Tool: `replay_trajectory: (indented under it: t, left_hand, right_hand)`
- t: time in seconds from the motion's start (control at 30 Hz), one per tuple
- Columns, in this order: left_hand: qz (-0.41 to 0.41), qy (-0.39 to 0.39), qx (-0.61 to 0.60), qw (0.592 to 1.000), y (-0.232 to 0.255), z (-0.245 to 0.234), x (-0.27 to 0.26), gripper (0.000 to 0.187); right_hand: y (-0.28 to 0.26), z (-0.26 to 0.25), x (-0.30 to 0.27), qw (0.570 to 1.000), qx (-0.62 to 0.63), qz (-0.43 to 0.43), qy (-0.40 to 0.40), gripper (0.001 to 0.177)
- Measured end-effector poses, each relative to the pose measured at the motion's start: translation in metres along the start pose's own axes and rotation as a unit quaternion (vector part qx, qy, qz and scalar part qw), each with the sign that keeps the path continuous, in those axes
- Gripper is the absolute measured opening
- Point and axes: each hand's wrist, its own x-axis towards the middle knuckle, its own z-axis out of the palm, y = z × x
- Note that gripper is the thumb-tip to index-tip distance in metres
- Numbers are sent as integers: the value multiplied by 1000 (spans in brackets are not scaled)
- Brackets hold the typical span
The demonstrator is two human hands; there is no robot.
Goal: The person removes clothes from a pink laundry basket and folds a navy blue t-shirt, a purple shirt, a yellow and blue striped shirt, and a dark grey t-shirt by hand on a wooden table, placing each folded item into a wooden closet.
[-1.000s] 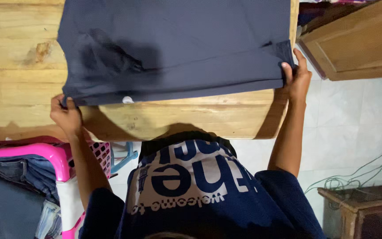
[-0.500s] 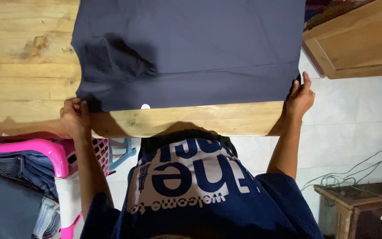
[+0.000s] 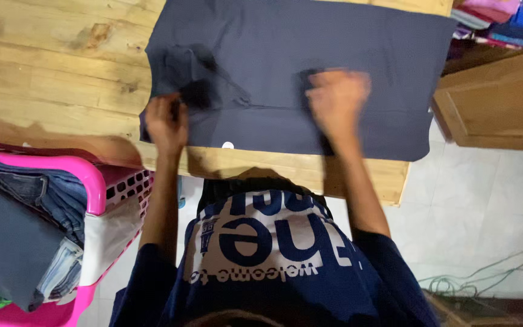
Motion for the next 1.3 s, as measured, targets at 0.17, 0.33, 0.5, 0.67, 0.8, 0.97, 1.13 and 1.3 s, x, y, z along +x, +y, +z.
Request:
replay_trajectory:
  t: [0.17, 0.33, 0.5, 0.67, 0.8, 0.97, 1.13, 1.3]
  left_hand:
    - [-140, 74, -189, 969, 8, 54, 6, 13]
    - [-94, 106, -135, 981, 1, 49, 0, 11]
    - [-44, 18, 2, 999, -3, 38, 10, 20]
    - [18, -7, 139, 990, -25, 51, 36, 44]
    - [-105, -58, 83, 989, -64, 58, 56, 35]
    - [-406, -115, -488, 764, -95, 34, 58, 57]
    - [-244, -113, -401, 876, -71, 5, 46, 59]
    - [-342, -238, -280, 865, -59, -24, 29, 72]
  right_hand:
    - [-126, 87, 51, 959, 121, -246, -74, 51]
    - [-117, 158, 62, 944, 299, -108, -88, 25]
    - [-71, 184, 71, 875, 403, 255, -79, 24]
    - [-77, 172, 92, 796, 462, 352, -172, 39]
    - [-110, 131, 83, 940, 298, 100, -135, 21]
    - [-136, 103, 28, 910, 277, -274, -144, 16]
    - [-126, 116, 13, 922, 223, -231, -214, 8]
    - [-109, 109, 17, 897, 299, -223, -238, 11]
